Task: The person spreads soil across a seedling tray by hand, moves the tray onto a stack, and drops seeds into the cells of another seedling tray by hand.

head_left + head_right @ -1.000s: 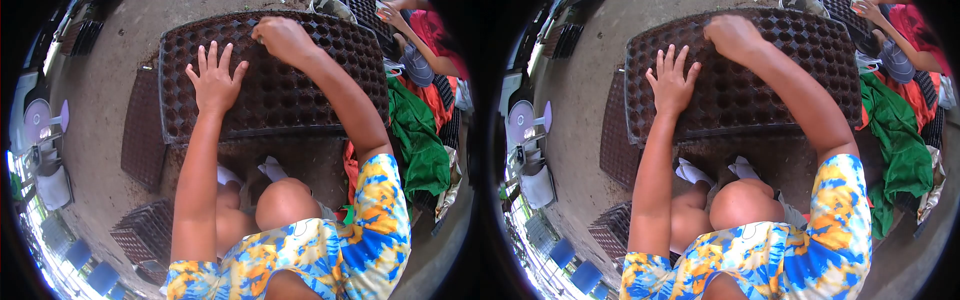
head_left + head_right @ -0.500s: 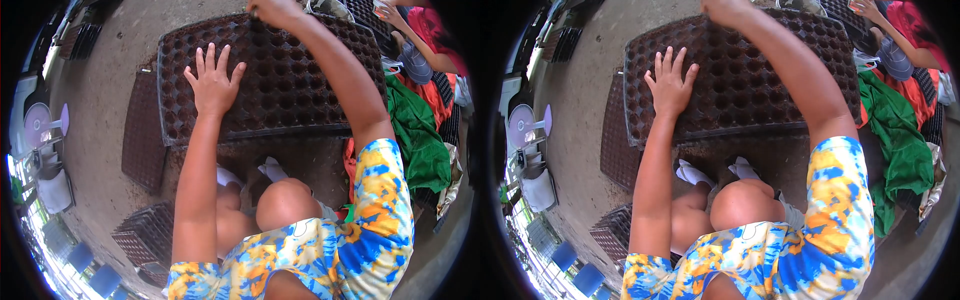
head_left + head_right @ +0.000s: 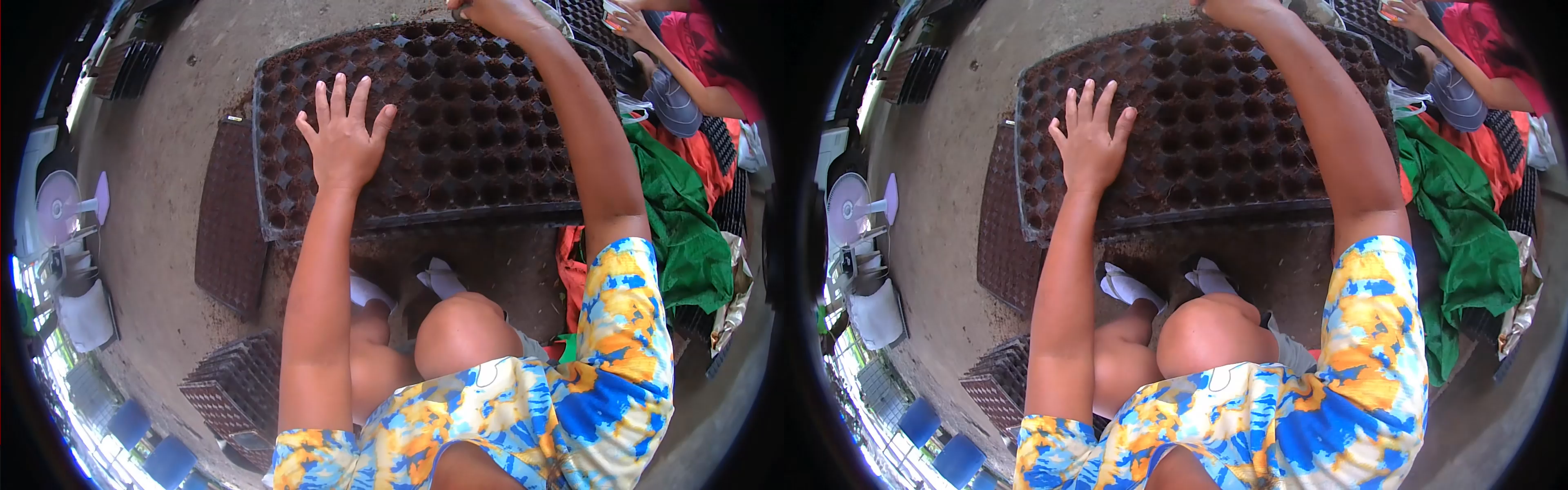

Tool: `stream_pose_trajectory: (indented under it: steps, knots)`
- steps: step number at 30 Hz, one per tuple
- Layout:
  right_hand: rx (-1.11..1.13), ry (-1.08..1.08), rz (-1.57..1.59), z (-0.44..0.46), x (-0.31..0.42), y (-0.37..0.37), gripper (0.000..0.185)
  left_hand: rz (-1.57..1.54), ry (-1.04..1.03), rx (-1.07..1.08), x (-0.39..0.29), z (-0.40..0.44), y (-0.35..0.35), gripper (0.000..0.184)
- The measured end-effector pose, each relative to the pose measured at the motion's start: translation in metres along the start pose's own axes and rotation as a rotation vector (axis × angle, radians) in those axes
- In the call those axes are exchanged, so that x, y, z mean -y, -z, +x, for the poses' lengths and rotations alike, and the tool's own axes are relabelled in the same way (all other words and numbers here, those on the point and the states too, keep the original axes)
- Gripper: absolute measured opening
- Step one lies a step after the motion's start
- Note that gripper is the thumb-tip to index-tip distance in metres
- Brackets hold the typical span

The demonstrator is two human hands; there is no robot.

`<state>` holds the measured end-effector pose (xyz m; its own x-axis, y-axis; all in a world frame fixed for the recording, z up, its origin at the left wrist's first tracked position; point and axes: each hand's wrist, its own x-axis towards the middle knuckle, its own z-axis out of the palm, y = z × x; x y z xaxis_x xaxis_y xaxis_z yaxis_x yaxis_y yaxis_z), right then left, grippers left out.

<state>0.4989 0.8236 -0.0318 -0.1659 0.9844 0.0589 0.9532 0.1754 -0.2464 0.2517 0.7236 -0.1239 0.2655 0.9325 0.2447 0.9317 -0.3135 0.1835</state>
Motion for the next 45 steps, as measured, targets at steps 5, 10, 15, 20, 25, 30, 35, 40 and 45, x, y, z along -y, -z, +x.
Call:
stream_pose_trajectory:
  steps: [5, 10, 15, 20, 25, 30, 35, 40, 45]
  knots:
    - [-0.103, 0.178, -0.015, -0.001, -0.028, -0.039, 0.013, -0.008, -0.004, -0.007, 0.0, -0.001, 0.0, 0.054]
    - [-0.137, -0.021, 0.236, -0.009, 0.006, 0.015, 0.018, -0.045, -0.014, -0.009, 0.001, -0.002, 0.002, 0.054]
    - [-0.154, 0.151, 0.231, 0.01, 0.032, -0.027, 0.023, -0.306, 0.019, 0.047, 0.013, 0.004, 0.008, 0.054]
    - [-0.157, 0.241, 0.086, 0.027, 0.05, -0.084, 0.02, -0.323, 0.077, -0.004, 0.039, 0.012, 0.025, 0.058]
    - [-0.085, 0.203, 0.135, 0.015, 0.055, -0.046, 0.019, -0.203, 0.304, -0.009, 0.076, 0.011, 0.036, 0.062]
    - [-0.044, 0.28, 0.093, 0.0, 0.054, -0.07, 0.02, -0.323, 0.476, 0.079, 0.098, 0.004, 0.023, 0.073]
    - [0.006, 0.217, 0.139, -0.017, 0.075, -0.04, 0.019, -0.499, 0.477, 0.056, 0.111, 0.008, 0.011, 0.078]
    - [0.006, 0.298, 0.065, -0.03, 0.077, -0.056, 0.019, -0.565, 0.471, 0.047, 0.117, 0.012, 0.007, 0.077]
    - [0.023, 0.298, 0.216, -0.051, 0.09, -0.027, 0.018, -0.439, 0.457, 0.061, 0.113, 0.013, 0.009, 0.074]
